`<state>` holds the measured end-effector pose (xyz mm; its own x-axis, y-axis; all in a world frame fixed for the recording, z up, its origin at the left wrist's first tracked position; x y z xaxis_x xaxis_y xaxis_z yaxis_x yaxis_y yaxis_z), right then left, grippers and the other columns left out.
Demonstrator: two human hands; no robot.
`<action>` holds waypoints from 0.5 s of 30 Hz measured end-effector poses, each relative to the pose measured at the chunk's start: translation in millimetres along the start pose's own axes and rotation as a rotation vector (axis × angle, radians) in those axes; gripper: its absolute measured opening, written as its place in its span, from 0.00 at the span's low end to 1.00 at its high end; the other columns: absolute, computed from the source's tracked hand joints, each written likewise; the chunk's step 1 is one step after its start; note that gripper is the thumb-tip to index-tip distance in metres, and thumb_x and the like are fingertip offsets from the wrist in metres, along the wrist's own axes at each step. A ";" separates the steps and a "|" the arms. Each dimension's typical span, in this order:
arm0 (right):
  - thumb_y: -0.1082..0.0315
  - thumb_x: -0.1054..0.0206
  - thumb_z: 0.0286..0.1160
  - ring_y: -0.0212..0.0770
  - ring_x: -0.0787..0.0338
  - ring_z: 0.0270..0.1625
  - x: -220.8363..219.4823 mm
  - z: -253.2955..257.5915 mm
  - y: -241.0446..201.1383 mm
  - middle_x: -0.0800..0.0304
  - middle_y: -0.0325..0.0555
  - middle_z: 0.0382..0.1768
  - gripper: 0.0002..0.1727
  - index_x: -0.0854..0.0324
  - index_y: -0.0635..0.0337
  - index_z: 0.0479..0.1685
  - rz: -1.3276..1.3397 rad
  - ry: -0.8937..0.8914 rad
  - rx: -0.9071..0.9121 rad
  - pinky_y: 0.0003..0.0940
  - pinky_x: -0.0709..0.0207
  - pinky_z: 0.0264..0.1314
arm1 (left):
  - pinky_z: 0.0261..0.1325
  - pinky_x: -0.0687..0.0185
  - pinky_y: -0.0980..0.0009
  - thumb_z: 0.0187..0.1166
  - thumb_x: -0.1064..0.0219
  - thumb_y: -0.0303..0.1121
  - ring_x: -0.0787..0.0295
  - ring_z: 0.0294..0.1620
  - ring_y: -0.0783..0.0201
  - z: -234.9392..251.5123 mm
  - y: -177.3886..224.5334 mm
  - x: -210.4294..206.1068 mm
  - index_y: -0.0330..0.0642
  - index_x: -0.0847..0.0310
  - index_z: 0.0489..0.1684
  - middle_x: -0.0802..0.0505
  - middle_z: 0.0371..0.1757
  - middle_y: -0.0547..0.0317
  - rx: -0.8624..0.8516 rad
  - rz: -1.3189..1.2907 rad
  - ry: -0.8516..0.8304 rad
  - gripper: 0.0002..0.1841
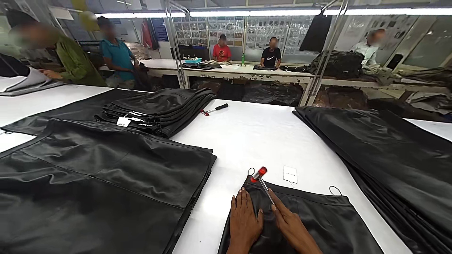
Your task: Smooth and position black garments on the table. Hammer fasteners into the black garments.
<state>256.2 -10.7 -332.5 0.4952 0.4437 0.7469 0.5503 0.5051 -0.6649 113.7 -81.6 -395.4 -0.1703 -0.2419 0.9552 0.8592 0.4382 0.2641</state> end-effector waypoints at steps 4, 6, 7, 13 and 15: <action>0.52 0.55 0.93 0.40 0.23 0.17 23.7 -39.1 35.9 0.18 0.43 0.25 0.32 0.48 0.39 0.96 0.243 -0.049 -0.135 0.42 0.23 0.21 | 0.94 0.60 0.46 0.84 0.63 0.63 0.47 0.95 0.52 -0.2 0.1 1.0 0.35 0.39 0.89 0.38 0.93 0.48 0.006 0.001 -0.019 0.44; 0.53 0.54 0.93 0.39 0.24 0.16 43.9 -60.5 54.1 0.21 0.42 0.24 0.33 0.50 0.43 0.96 0.301 -0.035 -0.196 0.40 0.24 0.19 | 0.94 0.59 0.46 0.84 0.63 0.63 0.45 0.94 0.51 -0.2 0.3 0.3 0.35 0.38 0.89 0.36 0.93 0.47 0.000 0.004 0.005 0.44; 0.53 0.54 0.93 0.39 0.24 0.17 55.2 -72.0 64.2 0.21 0.41 0.24 0.33 0.51 0.45 0.96 0.313 -0.015 -0.226 0.39 0.24 0.19 | 0.93 0.57 0.45 0.84 0.62 0.63 0.44 0.94 0.50 -0.2 0.7 -0.4 0.35 0.36 0.88 0.34 0.92 0.47 -0.006 -0.002 0.029 0.43; 0.49 0.46 0.90 0.50 0.13 0.28 112.1 -153.7 129.6 0.09 0.56 0.38 0.35 0.43 0.52 0.93 0.017 0.240 -0.353 0.54 0.17 0.37 | 0.92 0.53 0.42 0.84 0.61 0.63 0.38 0.91 0.46 6.6 -0.1 -6.3 0.32 0.33 0.85 0.30 0.89 0.42 -0.070 0.022 0.147 0.44; 0.51 0.45 0.89 0.61 0.07 0.36 127.5 -180.3 137.1 0.06 0.61 0.43 0.34 0.39 0.55 0.91 -0.126 0.326 -0.407 0.66 0.17 0.45 | 0.90 0.50 0.41 0.83 0.61 0.64 0.36 0.90 0.44 12.0 -1.5 -8.7 0.31 0.32 0.84 0.29 0.88 0.40 -0.095 0.022 0.188 0.45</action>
<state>516.0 -18.4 -329.5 0.5560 0.1122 0.8236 0.8031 0.1831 -0.5671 108.1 -69.8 -402.5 -0.0660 -0.3943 0.9166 0.9047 0.3638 0.2216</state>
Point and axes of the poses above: each hand's wrist, its own z-axis towards the middle knuckle, its own x-axis out of the back of the hand, y = z × x, the point moved 2 cm from there along z, towards the middle knuckle
